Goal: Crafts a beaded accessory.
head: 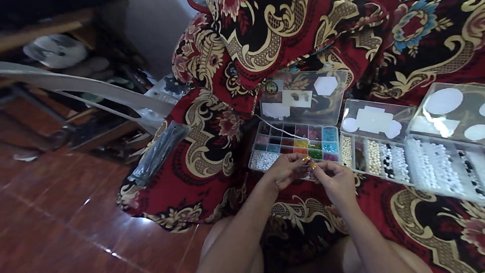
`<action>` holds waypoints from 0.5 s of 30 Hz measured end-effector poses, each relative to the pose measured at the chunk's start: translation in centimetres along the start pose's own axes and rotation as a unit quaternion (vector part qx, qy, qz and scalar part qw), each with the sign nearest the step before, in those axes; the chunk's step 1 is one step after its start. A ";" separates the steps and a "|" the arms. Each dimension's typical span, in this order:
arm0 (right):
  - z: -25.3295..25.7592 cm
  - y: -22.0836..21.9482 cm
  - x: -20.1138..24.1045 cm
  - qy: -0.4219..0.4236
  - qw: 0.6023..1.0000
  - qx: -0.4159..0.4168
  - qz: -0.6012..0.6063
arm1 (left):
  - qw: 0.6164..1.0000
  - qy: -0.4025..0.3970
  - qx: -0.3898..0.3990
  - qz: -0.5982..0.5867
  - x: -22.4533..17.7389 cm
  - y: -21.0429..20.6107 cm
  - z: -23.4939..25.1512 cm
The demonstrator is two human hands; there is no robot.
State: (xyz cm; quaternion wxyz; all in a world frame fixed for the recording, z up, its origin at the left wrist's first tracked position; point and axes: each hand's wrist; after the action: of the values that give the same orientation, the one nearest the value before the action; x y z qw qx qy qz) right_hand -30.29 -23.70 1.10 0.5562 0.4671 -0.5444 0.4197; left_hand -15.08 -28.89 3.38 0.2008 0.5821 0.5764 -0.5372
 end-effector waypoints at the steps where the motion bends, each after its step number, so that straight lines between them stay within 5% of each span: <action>1: 0.0 0.0 0.0 -0.003 1.000 0.000 -0.002 | 1.000 0.000 0.001 0.001 0.0 0.0 0.0; 15: 0.0 0.0 -0.1 -0.010 1.000 0.007 0.012 | 1.000 -0.008 0.004 0.005 0.2 0.2 0.0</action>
State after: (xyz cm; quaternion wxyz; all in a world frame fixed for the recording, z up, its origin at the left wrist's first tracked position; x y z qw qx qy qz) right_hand -30.29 -23.73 1.00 0.5424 0.4685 -0.5528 0.4251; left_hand -14.95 -28.81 3.11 0.2059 0.5814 0.5700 -0.5428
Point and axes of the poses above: each hand's wrist, its own z-axis towards the middle knuckle, its own y-axis out of the back of the hand, x = y × z, and after that the axes turned 10 degrees about -y, right-handed
